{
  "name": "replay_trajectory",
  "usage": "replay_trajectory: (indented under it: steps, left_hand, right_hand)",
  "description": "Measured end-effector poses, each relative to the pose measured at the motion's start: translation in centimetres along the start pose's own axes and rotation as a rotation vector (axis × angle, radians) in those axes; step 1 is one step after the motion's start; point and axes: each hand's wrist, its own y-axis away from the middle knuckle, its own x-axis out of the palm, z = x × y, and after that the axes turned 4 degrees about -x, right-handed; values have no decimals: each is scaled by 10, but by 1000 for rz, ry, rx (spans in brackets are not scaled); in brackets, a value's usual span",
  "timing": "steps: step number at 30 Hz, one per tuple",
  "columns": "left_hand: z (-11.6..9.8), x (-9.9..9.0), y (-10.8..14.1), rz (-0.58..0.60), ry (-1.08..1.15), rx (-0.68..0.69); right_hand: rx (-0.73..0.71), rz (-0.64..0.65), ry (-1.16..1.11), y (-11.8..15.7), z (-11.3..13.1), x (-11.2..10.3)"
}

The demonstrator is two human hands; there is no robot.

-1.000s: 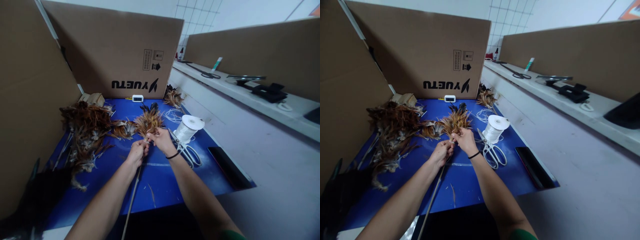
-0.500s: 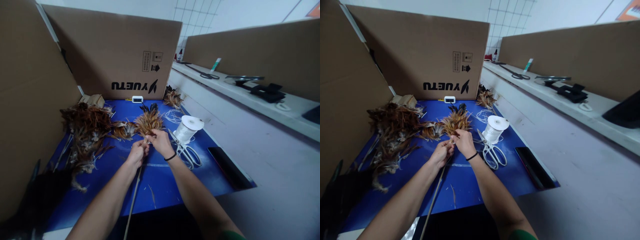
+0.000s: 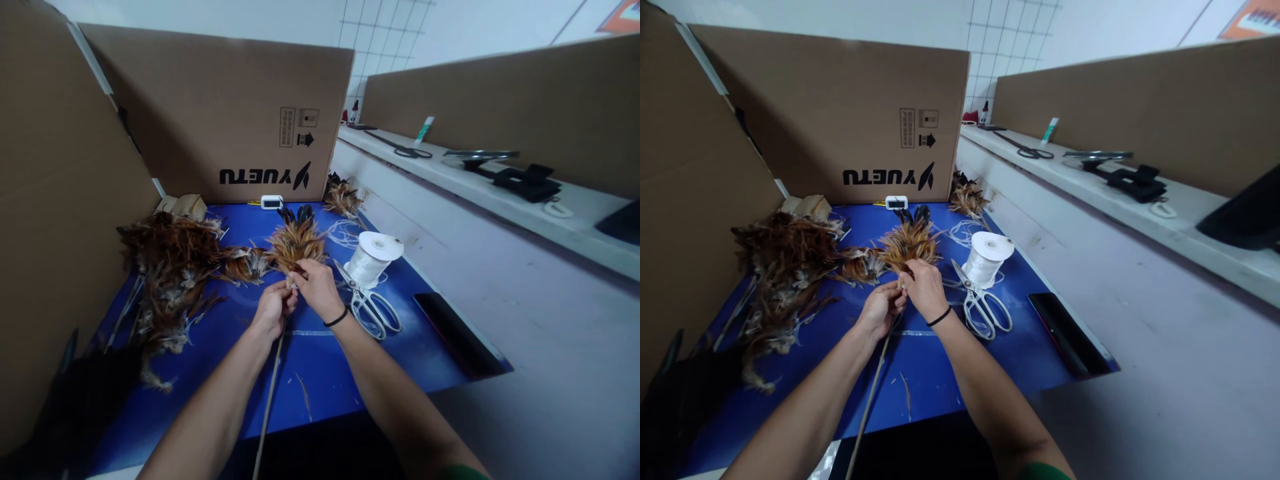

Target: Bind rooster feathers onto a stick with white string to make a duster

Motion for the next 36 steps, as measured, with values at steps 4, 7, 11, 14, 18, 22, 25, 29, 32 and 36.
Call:
replay_trajectory:
  steps: [4, 7, 11, 14, 18, 22, 25, 29, 32, 36]
  left_hand:
    - [-1, 1, 0, -29, 33, 5]
    - [1, 2, 0, -26, -14, 21]
    - [3, 1, 0, -41, -56, 35]
    - [4, -1, -2, -38, -40, 37]
    - [2, -3, -4, -39, 6, 37]
    - [-3, -6, -3, -34, 23, 44]
    - [-7, -8, -3, -44, 33, 70]
    - [-9, -9, -3, -51, 28, 82]
    - [-9, -8, -2, -60, 24, 83]
    - [-10, -7, -2, -44, 28, 98]
  right_hand:
    - [-11, -6, 15, 1, 1, 0]
    - [-5, -4, 23, 1, 2, 0]
    - [-6, -3, 21, 1, 2, 2]
    - [-6, -26, -13, 2, 2, 5]
    - [-14, -114, -167, 5, 4, 5]
    - [16, -194, -292, 7, 3, -3]
    - [70, -165, -331, 8, 1, -7]
    - [125, -72, -345, 9, -1, -6]
    - [184, 1, -323, 8, -3, -5]
    - [234, 54, -381, 7, -5, -2]
